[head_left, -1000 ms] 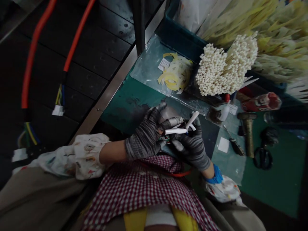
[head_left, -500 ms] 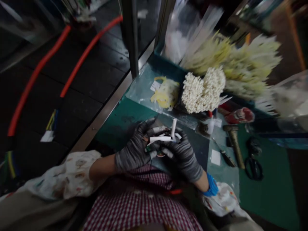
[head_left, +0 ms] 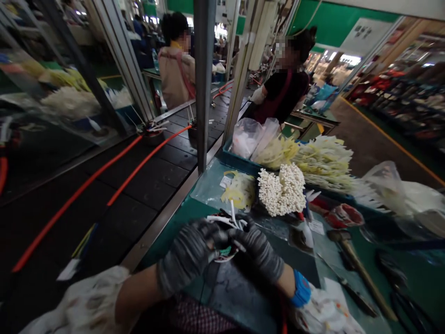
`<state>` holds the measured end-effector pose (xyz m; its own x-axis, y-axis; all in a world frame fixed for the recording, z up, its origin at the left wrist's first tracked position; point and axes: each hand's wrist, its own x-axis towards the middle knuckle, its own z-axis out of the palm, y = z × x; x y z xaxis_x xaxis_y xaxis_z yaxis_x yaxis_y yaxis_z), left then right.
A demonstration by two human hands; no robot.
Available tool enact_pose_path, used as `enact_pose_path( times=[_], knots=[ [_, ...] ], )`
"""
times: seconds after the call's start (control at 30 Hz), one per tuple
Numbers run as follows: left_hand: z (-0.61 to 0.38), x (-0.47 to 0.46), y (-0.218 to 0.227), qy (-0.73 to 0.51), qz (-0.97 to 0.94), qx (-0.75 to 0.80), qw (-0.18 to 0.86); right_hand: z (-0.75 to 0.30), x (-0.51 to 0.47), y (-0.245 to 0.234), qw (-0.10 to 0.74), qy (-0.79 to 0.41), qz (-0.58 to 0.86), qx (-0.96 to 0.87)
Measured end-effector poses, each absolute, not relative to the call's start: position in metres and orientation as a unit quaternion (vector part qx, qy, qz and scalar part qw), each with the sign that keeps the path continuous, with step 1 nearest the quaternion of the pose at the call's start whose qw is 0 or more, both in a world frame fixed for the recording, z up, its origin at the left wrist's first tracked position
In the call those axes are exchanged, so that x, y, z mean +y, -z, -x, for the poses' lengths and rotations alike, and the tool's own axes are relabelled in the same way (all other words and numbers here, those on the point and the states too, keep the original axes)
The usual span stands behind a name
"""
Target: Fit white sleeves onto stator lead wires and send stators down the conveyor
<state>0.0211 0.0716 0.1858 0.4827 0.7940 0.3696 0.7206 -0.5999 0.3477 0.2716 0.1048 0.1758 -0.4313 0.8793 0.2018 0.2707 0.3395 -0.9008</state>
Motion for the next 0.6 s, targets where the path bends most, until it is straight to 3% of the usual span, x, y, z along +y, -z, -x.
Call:
enact_pose_path(
  times=[0.1, 0.23, 0.37, 0.6],
  knots=[
    [-0.034, 0.066, -0.199, -0.201, -0.917, 0.343, 0.04, -0.283, 0.095, -0.179, 0.349, -0.374, 0.37, -0.775],
    [-0.042, 0.057, -0.207, -0.151, -0.925, 0.348, -0.002, -0.303, 0.083, -0.181, 0.313, -0.285, 0.322, -0.847],
    [-0.036, 0.038, -0.198, -0.1, -0.923, 0.366, -0.062, -0.302, 0.088, -0.182, 0.309, -0.307, 0.312, -0.844],
    [-0.011, 0.055, -0.181, -0.172, -0.932, 0.32, 0.003, -0.295, 0.092, -0.183, 0.307, -0.344, 0.359, -0.811]
  ],
)
